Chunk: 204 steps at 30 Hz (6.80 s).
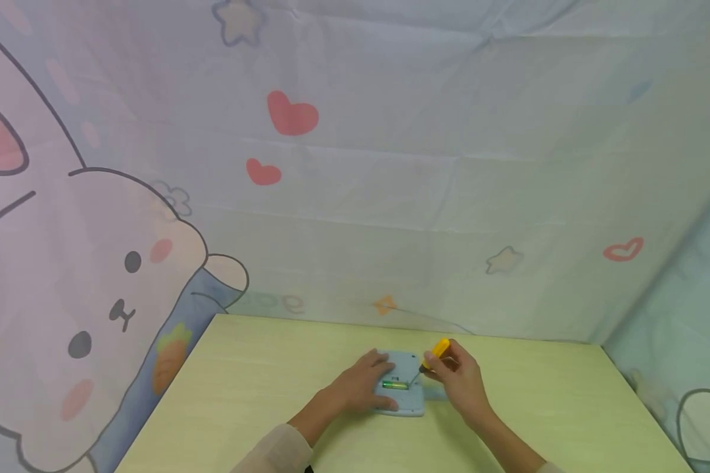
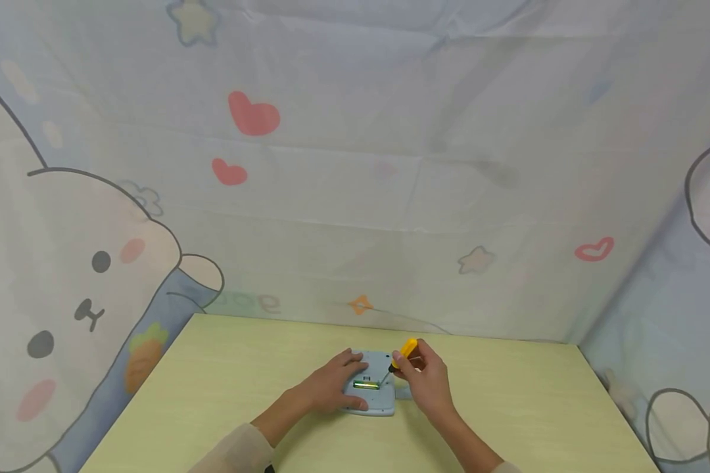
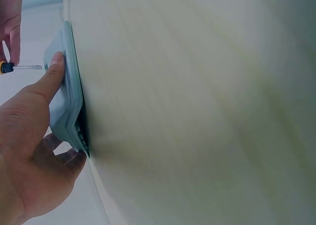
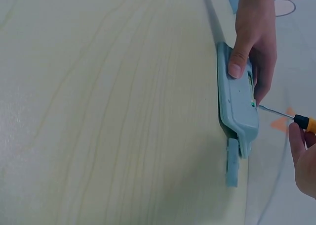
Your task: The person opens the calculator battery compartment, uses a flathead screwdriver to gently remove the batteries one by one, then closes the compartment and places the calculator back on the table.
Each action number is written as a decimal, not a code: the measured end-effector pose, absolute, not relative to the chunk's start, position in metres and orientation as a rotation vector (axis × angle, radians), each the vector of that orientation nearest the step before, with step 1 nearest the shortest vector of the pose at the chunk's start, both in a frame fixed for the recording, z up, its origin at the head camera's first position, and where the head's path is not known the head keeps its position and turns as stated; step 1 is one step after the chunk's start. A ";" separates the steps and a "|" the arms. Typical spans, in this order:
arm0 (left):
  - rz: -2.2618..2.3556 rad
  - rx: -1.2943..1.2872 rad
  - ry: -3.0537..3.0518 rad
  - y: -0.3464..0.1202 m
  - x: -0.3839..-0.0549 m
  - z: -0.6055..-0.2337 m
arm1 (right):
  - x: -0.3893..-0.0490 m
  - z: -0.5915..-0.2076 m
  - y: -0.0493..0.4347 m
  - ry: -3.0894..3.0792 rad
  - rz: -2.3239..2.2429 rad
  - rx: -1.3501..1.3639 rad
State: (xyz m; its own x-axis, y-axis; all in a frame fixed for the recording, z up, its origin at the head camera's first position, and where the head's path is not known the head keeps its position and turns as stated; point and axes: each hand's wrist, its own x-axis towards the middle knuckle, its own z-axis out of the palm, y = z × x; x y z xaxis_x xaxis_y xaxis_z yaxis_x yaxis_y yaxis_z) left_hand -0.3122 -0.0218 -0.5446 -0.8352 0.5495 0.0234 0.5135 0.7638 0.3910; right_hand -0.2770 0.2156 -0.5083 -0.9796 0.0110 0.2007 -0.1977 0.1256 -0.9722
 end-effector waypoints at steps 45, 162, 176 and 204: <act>0.593 0.890 2.860 -0.023 -0.313 -0.548 | -0.273 -0.516 0.197 -2.445 1.517 0.132; 0.592 0.894 2.869 -0.022 -0.313 -0.549 | -0.271 -0.527 0.202 -2.336 1.668 0.056; 0.595 0.895 2.869 -0.021 -0.314 -0.549 | -0.272 -0.529 0.206 -2.293 1.800 -0.028; 0.603 0.895 2.868 -0.023 -0.313 -0.549 | -0.268 -0.526 0.200 -2.332 1.607 0.078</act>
